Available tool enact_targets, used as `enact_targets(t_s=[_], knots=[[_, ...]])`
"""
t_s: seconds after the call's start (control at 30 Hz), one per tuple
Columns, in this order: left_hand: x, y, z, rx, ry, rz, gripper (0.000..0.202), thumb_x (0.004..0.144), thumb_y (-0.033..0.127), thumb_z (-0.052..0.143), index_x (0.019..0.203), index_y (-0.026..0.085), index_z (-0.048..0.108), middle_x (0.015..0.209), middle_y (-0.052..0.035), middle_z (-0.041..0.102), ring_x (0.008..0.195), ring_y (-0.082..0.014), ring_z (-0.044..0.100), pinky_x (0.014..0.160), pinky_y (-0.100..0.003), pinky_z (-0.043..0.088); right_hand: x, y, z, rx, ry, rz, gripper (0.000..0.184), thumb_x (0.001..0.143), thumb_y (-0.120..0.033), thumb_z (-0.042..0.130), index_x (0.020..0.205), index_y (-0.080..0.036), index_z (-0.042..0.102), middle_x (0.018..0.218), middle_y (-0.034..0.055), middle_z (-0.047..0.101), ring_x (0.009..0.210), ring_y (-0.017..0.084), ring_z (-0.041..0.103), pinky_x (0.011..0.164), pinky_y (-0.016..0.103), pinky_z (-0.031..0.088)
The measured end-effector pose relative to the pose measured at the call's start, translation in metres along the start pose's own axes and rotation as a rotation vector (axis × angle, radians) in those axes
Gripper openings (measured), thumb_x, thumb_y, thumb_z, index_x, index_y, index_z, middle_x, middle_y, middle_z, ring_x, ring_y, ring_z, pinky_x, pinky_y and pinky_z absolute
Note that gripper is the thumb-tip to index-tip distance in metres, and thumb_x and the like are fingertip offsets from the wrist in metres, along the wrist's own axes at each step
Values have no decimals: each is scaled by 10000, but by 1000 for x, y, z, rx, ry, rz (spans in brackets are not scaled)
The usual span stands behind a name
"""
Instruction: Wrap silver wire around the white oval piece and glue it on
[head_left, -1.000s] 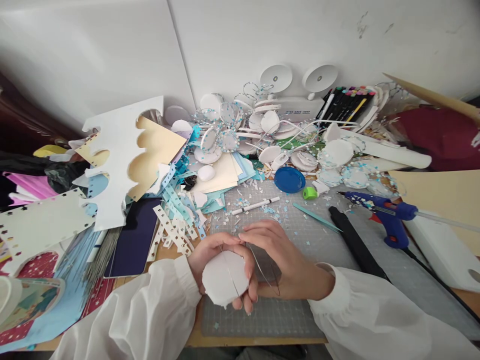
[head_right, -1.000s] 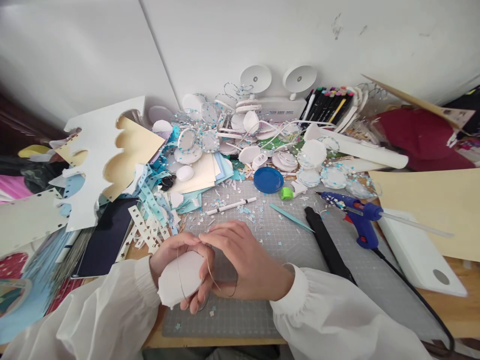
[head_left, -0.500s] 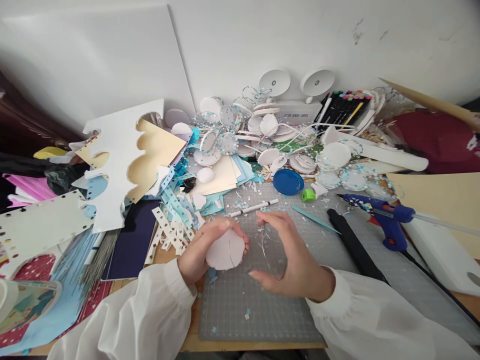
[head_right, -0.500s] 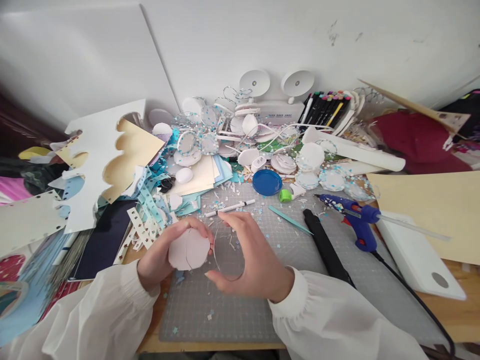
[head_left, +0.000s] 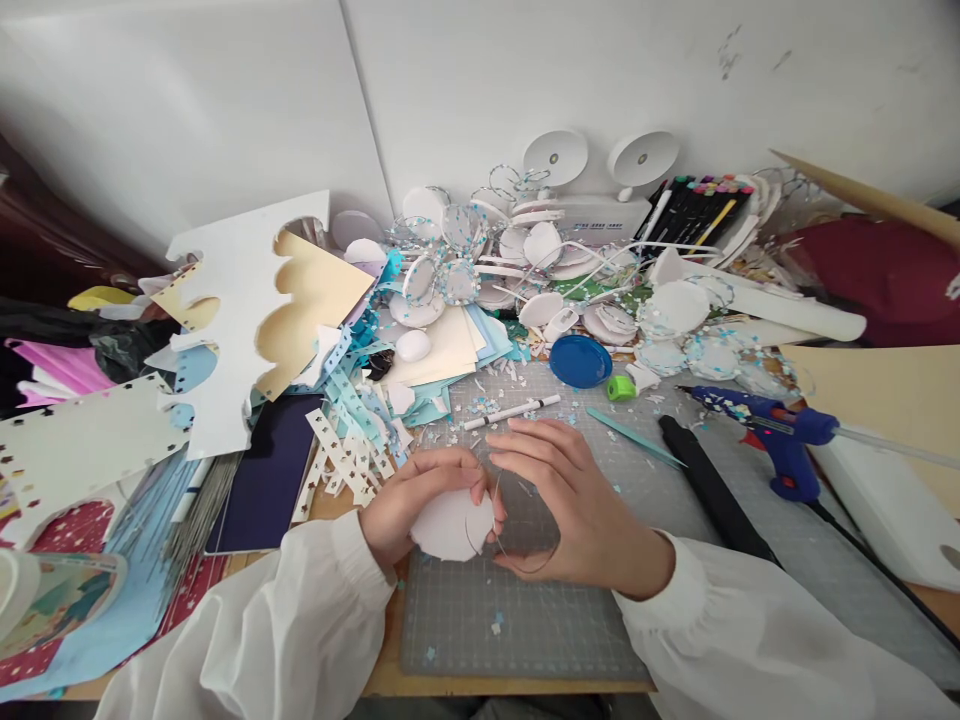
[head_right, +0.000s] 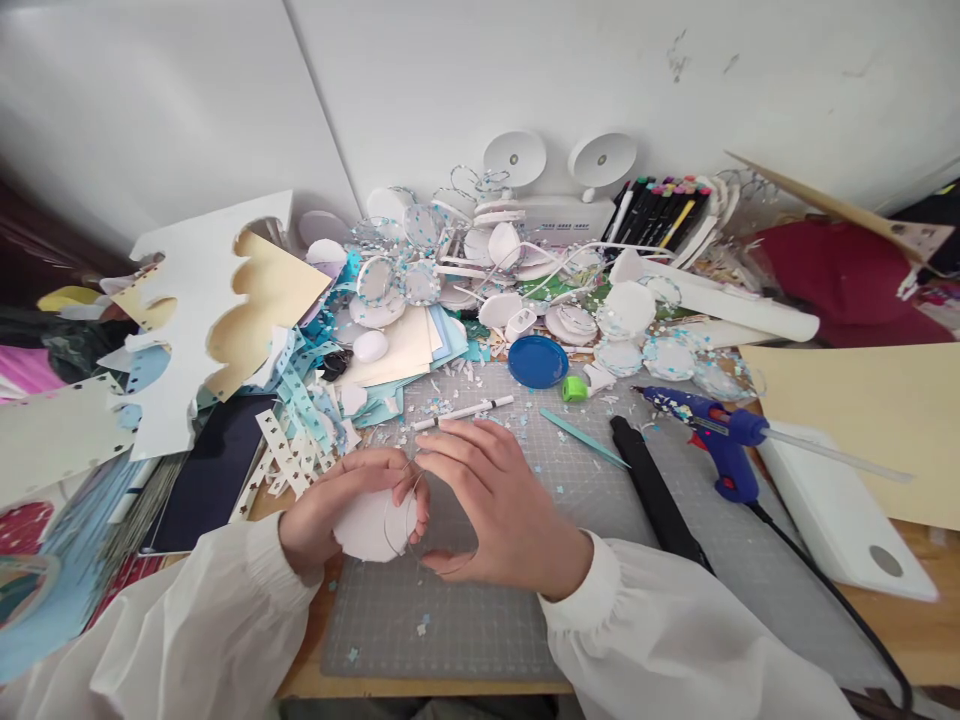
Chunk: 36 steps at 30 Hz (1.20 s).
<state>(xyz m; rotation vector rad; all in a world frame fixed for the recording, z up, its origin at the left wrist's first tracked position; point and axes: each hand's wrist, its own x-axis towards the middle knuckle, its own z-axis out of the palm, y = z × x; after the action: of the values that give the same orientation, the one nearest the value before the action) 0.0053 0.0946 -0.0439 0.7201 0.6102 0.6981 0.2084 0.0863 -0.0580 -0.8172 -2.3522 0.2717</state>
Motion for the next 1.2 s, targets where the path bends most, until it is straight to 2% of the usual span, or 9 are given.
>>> enact_targets(t_s=[0.2,0.33,0.43,0.57,0.67,0.73,0.9,1.07,1.2], knots=[[1,0,0,1,-37,-21,237,834,248,546,637,116,558,706,-129,675,594,-222,636,585,-336,495,2,0,-2,13,-14,-7,812,676,-377,726,1371,-243,328,1215,114,613,1215,339,509,1055,569,308],[2,1,-1,-42,67,132,285,900,333,407,818,127,587,775,-127,675,667,-227,644,616,-318,493,1,-4,-5,104,75,97,816,638,-395,767,1337,-261,366,1204,121,584,1168,347,522,1005,556,367],[1,1,-1,-109,116,182,257,869,304,409,1001,150,566,930,-130,672,795,-237,642,696,-336,511,-2,-4,-4,393,169,275,760,664,-451,761,1306,-270,396,1225,118,547,1162,333,519,994,524,398],[-1,1,-1,-238,132,75,275,861,250,415,1060,141,570,1022,-129,627,907,-260,611,832,-492,518,1,0,-3,980,284,530,591,744,-651,595,1162,-254,462,1070,107,621,992,296,599,883,481,463],[-1,-1,1,-263,126,25,250,877,218,437,1058,128,583,1022,-128,613,927,-271,613,838,-527,518,7,-1,-7,1276,233,689,540,773,-661,500,1075,-214,503,977,114,652,880,272,603,833,458,453],[0,-1,2,-264,118,6,252,910,246,429,1055,116,588,993,-130,619,905,-263,625,833,-501,526,9,-3,-9,1375,197,716,530,772,-633,494,1067,-194,526,960,116,650,836,257,592,810,440,446],[2,-3,3,-252,83,-46,362,960,403,373,1048,121,582,941,-138,640,878,-264,653,799,-420,533,9,-5,-8,1449,155,719,544,736,-614,557,1072,-186,566,918,92,618,808,239,575,756,397,440],[4,-5,1,-212,38,-123,574,909,588,335,965,87,610,854,-157,653,723,-261,667,651,-352,534,7,-4,-8,1413,80,677,544,765,-645,516,1028,-175,591,844,69,599,758,216,544,720,373,423],[2,-4,-4,-279,-38,-135,527,815,521,396,972,68,614,818,-172,659,731,-276,665,649,-357,537,8,-4,-11,1397,50,661,546,775,-658,490,1011,-175,586,805,57,587,725,205,522,676,349,397]])
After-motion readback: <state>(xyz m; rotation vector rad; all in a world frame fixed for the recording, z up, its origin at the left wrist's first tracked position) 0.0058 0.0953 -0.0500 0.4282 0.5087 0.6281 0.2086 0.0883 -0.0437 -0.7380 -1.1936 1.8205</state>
